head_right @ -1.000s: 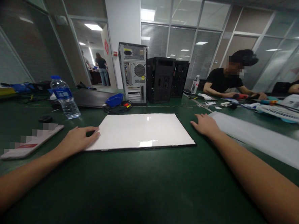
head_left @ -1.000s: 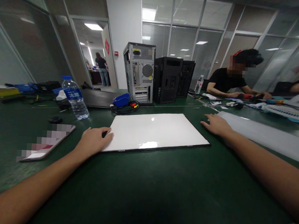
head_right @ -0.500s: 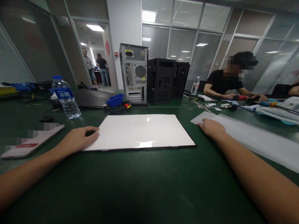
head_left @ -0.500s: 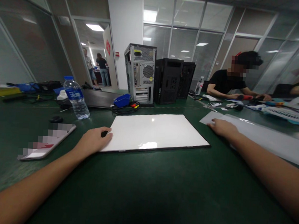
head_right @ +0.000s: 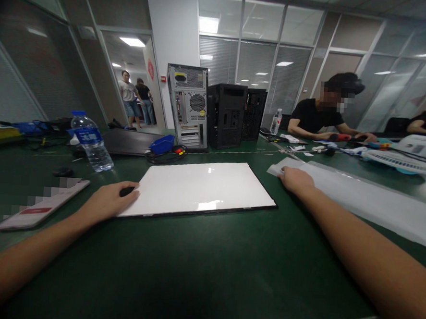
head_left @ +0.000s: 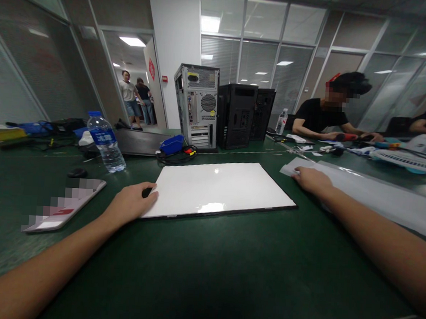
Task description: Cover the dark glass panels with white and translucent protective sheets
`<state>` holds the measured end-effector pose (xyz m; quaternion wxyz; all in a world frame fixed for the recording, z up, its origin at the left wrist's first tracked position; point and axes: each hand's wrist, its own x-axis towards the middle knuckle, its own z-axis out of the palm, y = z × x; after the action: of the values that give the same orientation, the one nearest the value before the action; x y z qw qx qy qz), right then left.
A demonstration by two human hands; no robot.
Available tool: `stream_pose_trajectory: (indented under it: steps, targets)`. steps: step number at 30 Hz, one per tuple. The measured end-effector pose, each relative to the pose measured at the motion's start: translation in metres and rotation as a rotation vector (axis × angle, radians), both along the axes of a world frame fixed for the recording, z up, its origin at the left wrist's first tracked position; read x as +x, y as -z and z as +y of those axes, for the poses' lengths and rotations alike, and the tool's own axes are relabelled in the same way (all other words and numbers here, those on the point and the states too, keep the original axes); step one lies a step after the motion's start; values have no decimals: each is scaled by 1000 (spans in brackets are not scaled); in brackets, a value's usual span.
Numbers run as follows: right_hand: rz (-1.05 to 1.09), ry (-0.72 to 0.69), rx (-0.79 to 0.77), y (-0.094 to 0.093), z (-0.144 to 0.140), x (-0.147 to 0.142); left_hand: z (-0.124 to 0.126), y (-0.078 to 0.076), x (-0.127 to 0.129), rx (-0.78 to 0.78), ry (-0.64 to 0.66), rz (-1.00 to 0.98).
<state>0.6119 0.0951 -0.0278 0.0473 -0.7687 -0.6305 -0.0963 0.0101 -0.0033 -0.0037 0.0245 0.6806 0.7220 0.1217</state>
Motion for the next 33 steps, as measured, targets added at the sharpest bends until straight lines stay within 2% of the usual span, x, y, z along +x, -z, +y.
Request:
stream_pose_trajectory:
  steps: [9,12,15,18,20,22,25,27,28,30,33]
  targets:
    - [-18,-42,145,-13,-17,-29,2,2,-2,-2,9,12]
    - [47,-152,232,-21,-23,-45,1,1,-2,-4,17,16]
    - [281,-393,264,-25,-30,-66,0,1,-1,-6,11,11]
    - [623,-598,96,-26,-34,-83,0,1,-2,1,13,3]
    - [776,-638,-3,-25,-31,-84,1,1,-2,-2,12,0]
    - [745,-578,36,-23,-26,-75,1,1,-2,-8,11,0]
    - [348,-317,129,-16,-16,-48,0,0,-1,-7,16,6]
    - [137,-144,103,-9,-12,-29,0,0,0,-10,18,5]
    - [96,-87,78,-6,-10,-22,0,-1,0,-14,17,4]
    - [101,-48,39,0,-8,-13,-1,-1,0,-21,15,1]
    - [123,-98,9,0,-4,-14,-1,-1,0,-18,22,-1]
